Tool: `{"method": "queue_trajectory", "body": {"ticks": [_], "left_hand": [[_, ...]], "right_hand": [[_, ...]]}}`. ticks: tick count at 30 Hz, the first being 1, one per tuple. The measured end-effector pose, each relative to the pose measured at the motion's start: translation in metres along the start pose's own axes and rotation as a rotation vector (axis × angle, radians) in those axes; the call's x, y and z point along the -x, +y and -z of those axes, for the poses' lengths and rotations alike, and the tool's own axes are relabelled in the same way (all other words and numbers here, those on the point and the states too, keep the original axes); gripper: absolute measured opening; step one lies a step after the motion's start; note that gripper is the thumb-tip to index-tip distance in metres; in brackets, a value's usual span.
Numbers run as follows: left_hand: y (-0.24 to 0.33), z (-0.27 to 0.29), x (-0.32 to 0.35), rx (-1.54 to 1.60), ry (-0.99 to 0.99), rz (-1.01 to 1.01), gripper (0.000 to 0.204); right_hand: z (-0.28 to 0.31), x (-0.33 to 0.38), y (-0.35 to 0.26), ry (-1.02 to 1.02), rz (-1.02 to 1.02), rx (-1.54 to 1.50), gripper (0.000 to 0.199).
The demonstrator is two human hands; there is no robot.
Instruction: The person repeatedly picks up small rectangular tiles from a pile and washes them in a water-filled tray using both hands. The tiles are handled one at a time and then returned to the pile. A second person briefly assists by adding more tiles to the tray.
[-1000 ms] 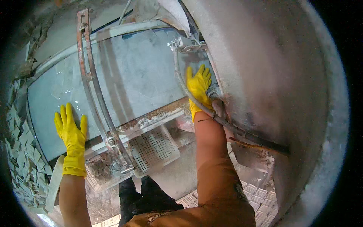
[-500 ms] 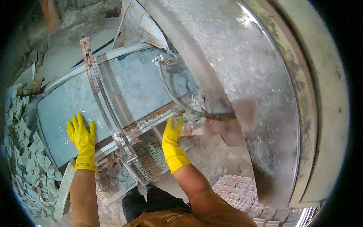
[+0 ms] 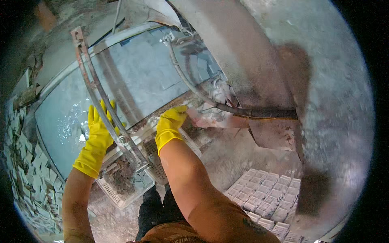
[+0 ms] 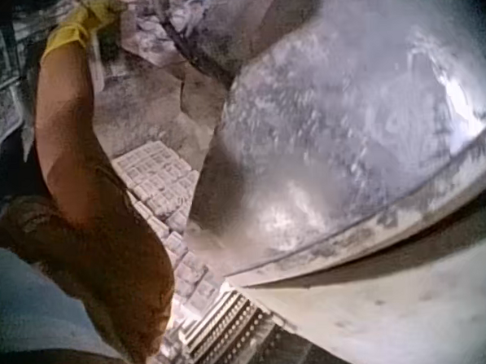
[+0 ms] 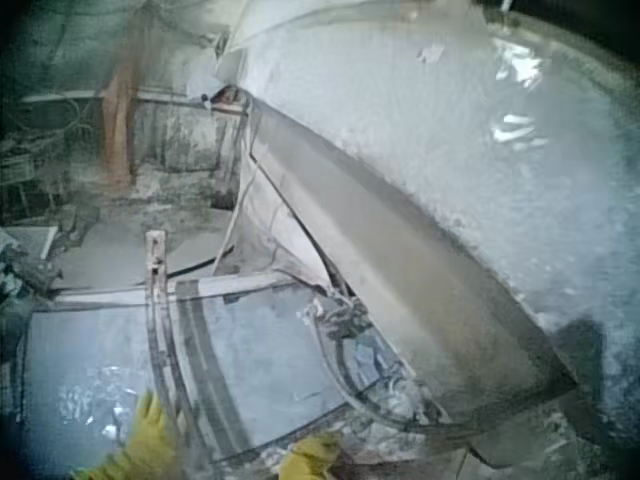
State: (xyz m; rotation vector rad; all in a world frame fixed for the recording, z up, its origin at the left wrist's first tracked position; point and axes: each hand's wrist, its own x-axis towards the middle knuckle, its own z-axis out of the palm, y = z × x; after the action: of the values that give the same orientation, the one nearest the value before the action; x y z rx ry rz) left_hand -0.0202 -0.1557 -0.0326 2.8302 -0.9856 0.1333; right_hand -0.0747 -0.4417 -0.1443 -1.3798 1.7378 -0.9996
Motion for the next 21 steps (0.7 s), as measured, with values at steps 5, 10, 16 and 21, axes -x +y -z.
{"method": "queue_trajectory", "body": {"ticks": [5,10,16,21], "left_hand": [[0.048,-0.014,-0.041,0.077,0.074,0.161,0.090],[0.055,-0.016,-0.055,0.216,0.150,0.125,0.086],[-0.021,0.021,-0.020,0.067,-0.014,0.064,0.096],[-0.066,0.012,-0.006,-0.022,0.052,0.363,0.093]], "right_hand": [[-0.006,-0.018,0.007,0.109,0.067,0.038,0.062],[-0.004,-0.011,-0.005,0.049,-0.016,0.092,0.055],[0.005,-0.015,-0.001,-0.005,0.000,0.300,0.044],[0.022,0.017,-0.015,-0.526,0.896,1.573,0.039]]}}
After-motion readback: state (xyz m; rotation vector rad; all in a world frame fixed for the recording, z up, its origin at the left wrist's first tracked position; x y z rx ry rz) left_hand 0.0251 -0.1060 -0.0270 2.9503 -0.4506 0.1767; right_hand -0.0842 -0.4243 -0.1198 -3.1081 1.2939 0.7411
